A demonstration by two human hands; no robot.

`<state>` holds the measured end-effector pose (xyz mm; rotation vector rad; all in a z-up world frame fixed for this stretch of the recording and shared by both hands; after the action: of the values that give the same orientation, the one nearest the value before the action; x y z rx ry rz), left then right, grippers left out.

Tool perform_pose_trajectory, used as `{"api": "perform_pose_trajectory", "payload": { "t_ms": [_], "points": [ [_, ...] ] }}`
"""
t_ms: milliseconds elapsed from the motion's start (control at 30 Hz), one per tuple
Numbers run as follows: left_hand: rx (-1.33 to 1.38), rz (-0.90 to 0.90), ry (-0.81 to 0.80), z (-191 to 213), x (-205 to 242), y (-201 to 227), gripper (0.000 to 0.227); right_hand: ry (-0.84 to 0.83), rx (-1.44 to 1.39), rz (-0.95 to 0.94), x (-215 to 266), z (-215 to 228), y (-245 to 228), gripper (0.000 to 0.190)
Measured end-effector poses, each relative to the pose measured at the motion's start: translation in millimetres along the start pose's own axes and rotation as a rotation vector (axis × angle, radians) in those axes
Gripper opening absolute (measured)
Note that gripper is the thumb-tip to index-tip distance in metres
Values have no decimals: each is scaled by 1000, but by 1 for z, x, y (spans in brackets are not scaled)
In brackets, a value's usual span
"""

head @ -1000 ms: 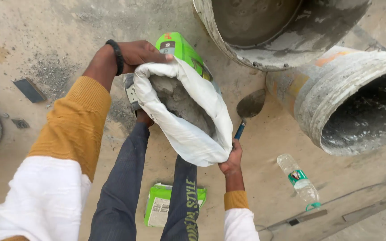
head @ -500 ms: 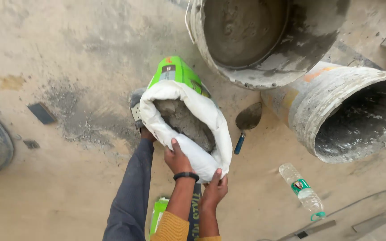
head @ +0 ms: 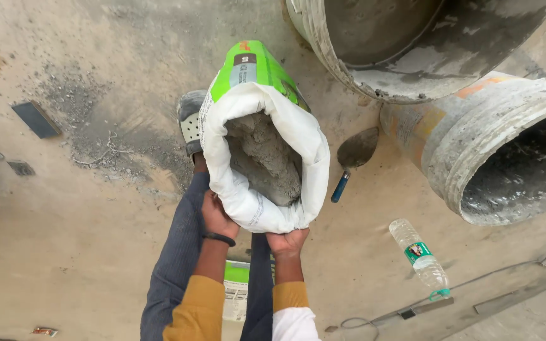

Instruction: Opening a bag of construction adhesive and scooping out the contents into a bucket.

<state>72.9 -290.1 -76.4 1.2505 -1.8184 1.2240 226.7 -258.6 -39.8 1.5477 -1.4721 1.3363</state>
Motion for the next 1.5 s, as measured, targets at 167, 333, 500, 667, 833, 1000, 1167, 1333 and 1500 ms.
{"api": "perform_pose_trajectory", "payload": {
  "t_ms": [167, 333, 500, 667, 833, 1000, 1167, 1333, 1500],
  "points": [
    [-485, -641, 757, -55, 40, -27, 54, 205, 698, 463, -5, 23, -81, 52],
    [-695, -740, 1073, -69, 12, -37, 65, 140, 1566, 744, 10, -108, -71, 44],
    [-339, -429, 1088, -7, -22, 11, 60, 163, 1953, 698, -57, -132, -80, 53],
    [-357, 91, 162, 14, -11, 50, 31, -103, 922, -12, -110, -97, -96, 33],
    [-891, -470, 547, -67, 21, 93, 45, -192, 1373, 676, -42, -178, -85, 44],
    [-1646, -1303, 601, -206, 48, 56, 44, -775, 1776, 1372, -12, -238, -49, 49],
    [-1565, -1434, 777, -211, -5, 56, 45, -367, 1936, 678, -107, -226, -51, 50],
    [-1337, -792, 541, -193, -28, 139, 51, -517, 1540, 116, -142, -233, -57, 55],
    [-1204, 55, 288, -212, -30, 169, 48, -360, 1592, -23, -135, -237, -48, 53]
  ]
}}
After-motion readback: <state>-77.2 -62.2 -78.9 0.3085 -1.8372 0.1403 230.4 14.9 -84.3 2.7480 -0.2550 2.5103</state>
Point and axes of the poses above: each hand's wrist, its own x-axis away from the middle knuckle, its own z-axis out of the back of the hand, y = z × x, the point moved 4 cm from there along -x, towards the middle knuckle, and after that the axes turned 14 degrees about z, right-handed, at the moved point
